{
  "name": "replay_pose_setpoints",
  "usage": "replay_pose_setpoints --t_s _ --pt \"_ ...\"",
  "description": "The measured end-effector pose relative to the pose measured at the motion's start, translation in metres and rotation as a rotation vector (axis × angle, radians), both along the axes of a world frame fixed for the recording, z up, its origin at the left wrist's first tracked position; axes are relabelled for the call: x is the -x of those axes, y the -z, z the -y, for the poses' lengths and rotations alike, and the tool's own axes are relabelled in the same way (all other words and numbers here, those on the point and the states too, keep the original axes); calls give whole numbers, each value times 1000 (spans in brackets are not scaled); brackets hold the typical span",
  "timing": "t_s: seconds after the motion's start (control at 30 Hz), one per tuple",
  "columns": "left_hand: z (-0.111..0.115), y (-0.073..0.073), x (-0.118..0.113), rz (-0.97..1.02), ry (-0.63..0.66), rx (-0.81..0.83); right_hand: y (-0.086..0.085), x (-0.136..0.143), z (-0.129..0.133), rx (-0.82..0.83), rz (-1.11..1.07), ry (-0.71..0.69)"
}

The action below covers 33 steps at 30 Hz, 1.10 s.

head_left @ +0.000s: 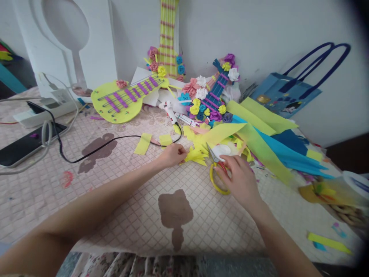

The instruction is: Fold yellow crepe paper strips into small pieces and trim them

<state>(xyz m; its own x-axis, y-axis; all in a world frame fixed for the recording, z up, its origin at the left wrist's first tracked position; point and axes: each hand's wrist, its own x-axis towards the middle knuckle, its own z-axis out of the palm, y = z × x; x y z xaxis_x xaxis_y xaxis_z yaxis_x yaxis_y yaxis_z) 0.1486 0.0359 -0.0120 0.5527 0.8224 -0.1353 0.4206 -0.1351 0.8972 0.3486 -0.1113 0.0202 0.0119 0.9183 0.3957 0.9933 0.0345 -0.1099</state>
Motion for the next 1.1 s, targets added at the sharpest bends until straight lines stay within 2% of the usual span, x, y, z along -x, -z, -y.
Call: replay_pose_setpoints --t_s 0.07,0.13,0.23,0.37,0.57,0.8,0.93,1.1 --pt "0 1 0 1 6 -24 -8 14 -20 -24 -44 -185" --pt "1 0 0 2 8 -49 -12 27 -42 35 -40 -340" --pt "4 -2 1 7 6 -86 -10 39 -70 128 1 -434" --pt "7 -4 4 12 21 -112 -3 38 -88 229 51 -460" --pt "6 -6 3 -9 49 -207 4 32 -90 323 53 -462" --pt "6 -6 3 -33 59 -331 6 33 -97 425 -7 -391" --pt "0 -8 14 -35 21 -327 3 34 -103 472 -71 -377" --pt "-9 -14 40 -2 -63 -309 -6 30 -103 464 -222 -392"
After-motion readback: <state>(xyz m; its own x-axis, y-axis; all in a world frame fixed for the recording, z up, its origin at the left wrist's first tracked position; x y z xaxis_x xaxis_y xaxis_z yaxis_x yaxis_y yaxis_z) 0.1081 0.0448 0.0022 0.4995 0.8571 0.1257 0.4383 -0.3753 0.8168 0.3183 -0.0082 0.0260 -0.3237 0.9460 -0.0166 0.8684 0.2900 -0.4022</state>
